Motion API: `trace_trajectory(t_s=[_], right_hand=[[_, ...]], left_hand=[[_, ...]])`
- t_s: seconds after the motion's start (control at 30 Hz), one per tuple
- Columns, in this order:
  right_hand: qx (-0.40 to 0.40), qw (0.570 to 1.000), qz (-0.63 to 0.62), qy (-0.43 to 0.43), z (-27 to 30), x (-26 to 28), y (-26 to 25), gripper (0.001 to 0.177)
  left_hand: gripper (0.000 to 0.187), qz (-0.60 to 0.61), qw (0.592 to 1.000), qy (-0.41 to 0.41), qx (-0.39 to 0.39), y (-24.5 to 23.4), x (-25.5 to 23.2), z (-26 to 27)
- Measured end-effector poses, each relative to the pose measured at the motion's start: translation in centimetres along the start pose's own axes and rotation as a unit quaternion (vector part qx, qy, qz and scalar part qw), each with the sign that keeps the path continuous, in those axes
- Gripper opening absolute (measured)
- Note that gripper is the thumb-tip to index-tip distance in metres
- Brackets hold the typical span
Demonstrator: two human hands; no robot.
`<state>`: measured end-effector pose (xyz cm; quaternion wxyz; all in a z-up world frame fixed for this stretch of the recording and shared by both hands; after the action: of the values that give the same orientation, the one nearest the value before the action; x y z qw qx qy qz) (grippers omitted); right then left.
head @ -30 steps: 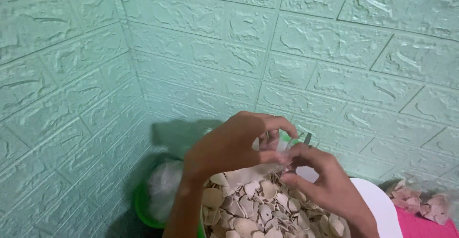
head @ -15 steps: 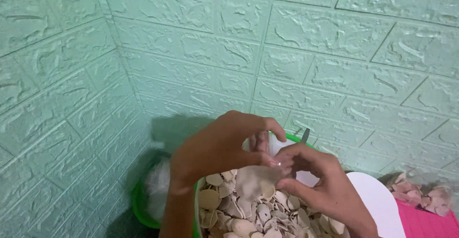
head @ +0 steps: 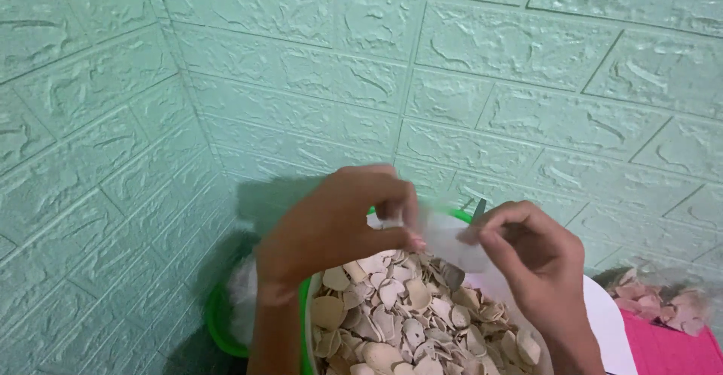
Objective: Packaging small dried food items into plastic bags and weighing them on a digital scale.
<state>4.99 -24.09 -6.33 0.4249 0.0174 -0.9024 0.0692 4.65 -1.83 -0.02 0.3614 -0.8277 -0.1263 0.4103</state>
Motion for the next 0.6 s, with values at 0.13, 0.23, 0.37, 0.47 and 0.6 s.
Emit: trace_trajectory(t_s=[0.13, 0.23, 0.37, 0.47, 0.6], right_hand=[[0.018, 0.999, -0.035, 0.020, -0.2, 0.0, -0.1, 0.005], [0.016, 0.999, 0.008, 0.033, -0.1, -0.3, -0.4, 0.010], [-0.018, 0.999, 0.005, 0.033, -0.1, -0.4, -0.8, 0.009], [-0.065, 0.996, 0.027, 0.058, -0.3, -0.1, -0.9, 0.013], [-0.118, 0.988, 0.025, 0.092, -0.2, -1.3, -2.0, 0.015]], left_hand=[[0.080, -0.004, 1.000, 0.005, -0.003, -0.4, 0.0, 0.1], [0.094, 0.018, 0.994, 0.097, 0.045, -0.1, 0.0, 0.2], [0.031, 0.076, 0.985, 0.107, 0.108, 0.3, 0.4, 0.4], [0.005, 0.095, 0.984, 0.099, 0.110, 0.0, 0.2, 0.6], [0.011, 0.058, 0.992, 0.088, 0.064, -0.5, 0.0, 0.4]])
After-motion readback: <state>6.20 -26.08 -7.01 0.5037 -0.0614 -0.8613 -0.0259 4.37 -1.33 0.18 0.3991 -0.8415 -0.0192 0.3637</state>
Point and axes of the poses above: each hand's wrist, its own z-axis away from the middle knuckle, its own y-axis out of the palm, x = y × z, the point moved 5 cm from there along -z, towards the middle knuckle, and after that the axes turned 1 degree about -z, right-handed, at the moved point
